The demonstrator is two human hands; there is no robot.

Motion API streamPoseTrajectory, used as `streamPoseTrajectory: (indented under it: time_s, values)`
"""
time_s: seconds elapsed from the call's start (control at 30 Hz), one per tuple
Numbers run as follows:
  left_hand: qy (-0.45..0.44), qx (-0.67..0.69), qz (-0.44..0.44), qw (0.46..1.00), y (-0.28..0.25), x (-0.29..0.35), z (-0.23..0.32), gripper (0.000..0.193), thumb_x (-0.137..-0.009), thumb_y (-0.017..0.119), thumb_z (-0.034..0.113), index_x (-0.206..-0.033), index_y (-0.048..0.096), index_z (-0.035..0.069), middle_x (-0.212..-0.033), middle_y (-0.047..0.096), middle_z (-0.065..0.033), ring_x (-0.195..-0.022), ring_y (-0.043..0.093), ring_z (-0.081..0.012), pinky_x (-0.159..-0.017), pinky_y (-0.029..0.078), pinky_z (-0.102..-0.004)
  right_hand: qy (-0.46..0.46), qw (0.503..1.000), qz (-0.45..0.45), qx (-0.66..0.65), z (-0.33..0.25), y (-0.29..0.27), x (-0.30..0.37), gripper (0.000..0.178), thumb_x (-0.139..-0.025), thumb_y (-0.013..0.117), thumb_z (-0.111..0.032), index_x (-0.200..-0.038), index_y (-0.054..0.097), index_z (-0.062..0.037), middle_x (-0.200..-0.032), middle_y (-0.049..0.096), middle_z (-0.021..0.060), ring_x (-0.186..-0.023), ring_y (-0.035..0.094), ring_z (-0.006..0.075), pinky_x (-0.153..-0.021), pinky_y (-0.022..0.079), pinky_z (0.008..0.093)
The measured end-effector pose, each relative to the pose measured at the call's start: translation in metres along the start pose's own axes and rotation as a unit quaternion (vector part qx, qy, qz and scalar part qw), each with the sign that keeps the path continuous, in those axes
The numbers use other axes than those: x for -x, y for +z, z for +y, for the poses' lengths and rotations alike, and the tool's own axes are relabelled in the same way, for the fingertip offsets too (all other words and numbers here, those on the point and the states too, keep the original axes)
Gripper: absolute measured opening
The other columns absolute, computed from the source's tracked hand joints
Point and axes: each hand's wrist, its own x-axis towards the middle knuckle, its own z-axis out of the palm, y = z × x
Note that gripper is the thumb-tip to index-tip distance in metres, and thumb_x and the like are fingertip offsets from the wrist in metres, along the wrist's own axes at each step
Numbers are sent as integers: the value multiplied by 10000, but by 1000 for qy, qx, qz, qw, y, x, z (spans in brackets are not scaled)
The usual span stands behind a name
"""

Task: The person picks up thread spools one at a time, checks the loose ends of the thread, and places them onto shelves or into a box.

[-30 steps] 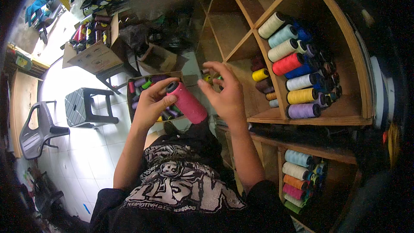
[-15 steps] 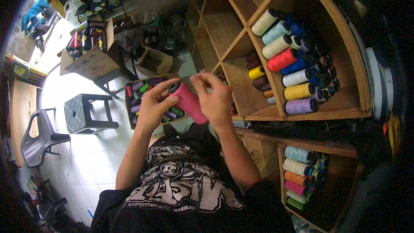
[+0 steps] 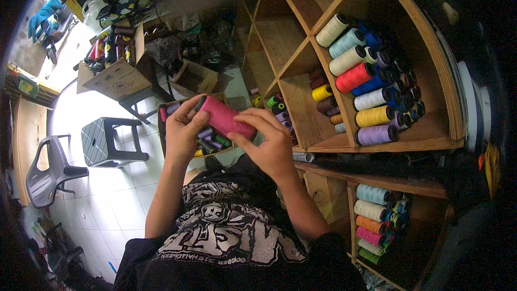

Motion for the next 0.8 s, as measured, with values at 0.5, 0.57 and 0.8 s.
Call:
streamPoseTrajectory:
  time_s: [0.5, 0.57, 0.8]
  values:
    - [14, 26, 23, 999, -6, 2, -1, 456, -854, 696, 121, -1239, 535, -63, -984, 676, -84, -877, 627, -108, -757, 489, -230, 169, 959, 186, -129, 44, -5, 3, 141, -898, 639, -125, -878, 632, 14, -791, 641, 35, -742, 596, 118, -680, 473, 268]
    - [13, 53, 21, 998, -7, 2, -2, 459, -857, 694, 129, -1241, 532, -64, -991, 674, -85, -875, 628, -110, -751, 491, -232, 193, 967, 134, -95, 49, -13, -2, 169, -886, 657, -147, -946, 636, 10, -903, 636, 38, -810, 577, 90, -697, 474, 259]
    - [18, 78, 31, 996, -11, 0, -4, 478, -858, 696, 148, -1243, 520, -74, -1003, 670, -96, -867, 639, -131, -783, 510, -258, 68, 987, -43, -136, 20, -9, 0, 401, -782, 761, -192, -1118, 631, -15, -1126, 622, 110, -1047, 596, 183, -851, 481, 290]
